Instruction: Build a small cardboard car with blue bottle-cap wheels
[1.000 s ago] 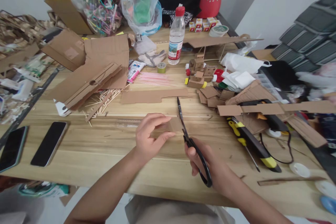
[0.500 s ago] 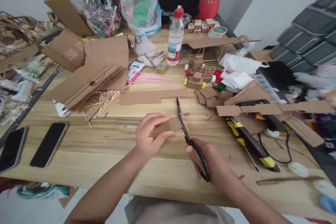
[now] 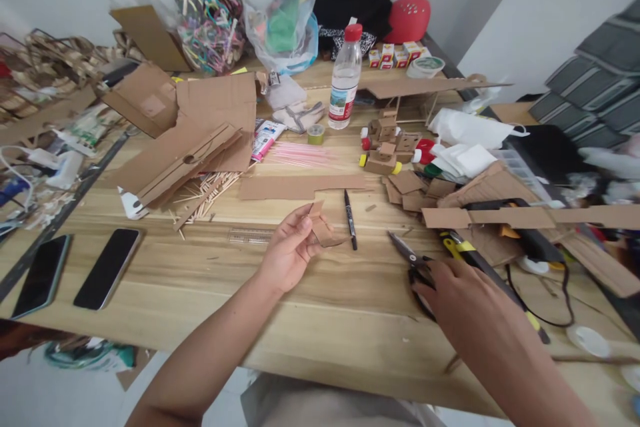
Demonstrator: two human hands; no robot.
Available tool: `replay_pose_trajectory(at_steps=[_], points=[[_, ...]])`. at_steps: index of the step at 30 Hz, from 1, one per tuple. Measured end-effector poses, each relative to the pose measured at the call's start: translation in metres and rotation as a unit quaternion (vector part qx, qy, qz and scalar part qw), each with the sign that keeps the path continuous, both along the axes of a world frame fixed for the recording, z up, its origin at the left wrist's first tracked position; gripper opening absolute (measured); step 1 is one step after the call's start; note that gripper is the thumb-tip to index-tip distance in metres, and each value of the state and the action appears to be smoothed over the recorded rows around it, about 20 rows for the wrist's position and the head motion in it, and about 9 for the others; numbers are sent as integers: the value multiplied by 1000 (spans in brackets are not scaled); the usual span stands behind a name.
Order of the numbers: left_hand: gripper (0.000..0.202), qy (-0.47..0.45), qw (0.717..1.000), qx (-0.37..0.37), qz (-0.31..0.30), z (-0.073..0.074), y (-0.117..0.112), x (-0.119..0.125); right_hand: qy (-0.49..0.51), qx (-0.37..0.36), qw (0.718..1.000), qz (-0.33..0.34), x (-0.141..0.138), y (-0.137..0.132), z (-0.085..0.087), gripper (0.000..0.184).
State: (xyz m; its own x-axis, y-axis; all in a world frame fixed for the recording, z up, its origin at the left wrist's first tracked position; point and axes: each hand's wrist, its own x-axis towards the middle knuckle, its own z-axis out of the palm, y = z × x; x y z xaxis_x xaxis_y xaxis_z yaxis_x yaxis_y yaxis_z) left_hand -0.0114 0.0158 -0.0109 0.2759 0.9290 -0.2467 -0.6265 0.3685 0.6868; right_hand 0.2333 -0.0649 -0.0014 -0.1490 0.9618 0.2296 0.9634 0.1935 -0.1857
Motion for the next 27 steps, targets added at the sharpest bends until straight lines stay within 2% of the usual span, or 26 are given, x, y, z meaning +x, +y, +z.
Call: replay_pose_trajectory(at_steps=[2,3,6,8,10,13,17,21,24,25,27], points=[[30,-6,1000,-19,-11,1,-1,1,87,11,996,18,-15,9,13,13],[28,-6,999,-27,-16,1,-2,2,157,6,987,33,-23,15,17,13],[27,6,999,-37,-30,-2,-4,4,367,-57,925,72,-50,30,21,23],[33,20,999,-23,-37,-7,-5,4,434,-87,893,82,-63,38,19,23],[40,30,998,-5,-45,-12,-6,3,460,-96,879,73,-70,44,16,27],[48,56,996,20,-67,-16,-6,2,469,-98,876,61,-72,46,14,31],[58,108,988,68,-92,-14,-4,0,469,-109,874,66,-69,44,15,29],[58,170,972,134,-97,-12,1,-6,480,-117,867,65,-66,41,15,23],[51,268,929,237,-94,-14,7,-11,480,-141,864,65,-58,43,10,18],[47,316,902,280,-95,-15,9,-13,473,-158,864,68,-55,45,8,16],[36,415,827,365,-104,-18,13,-16,444,-197,871,75,-50,48,2,14]])
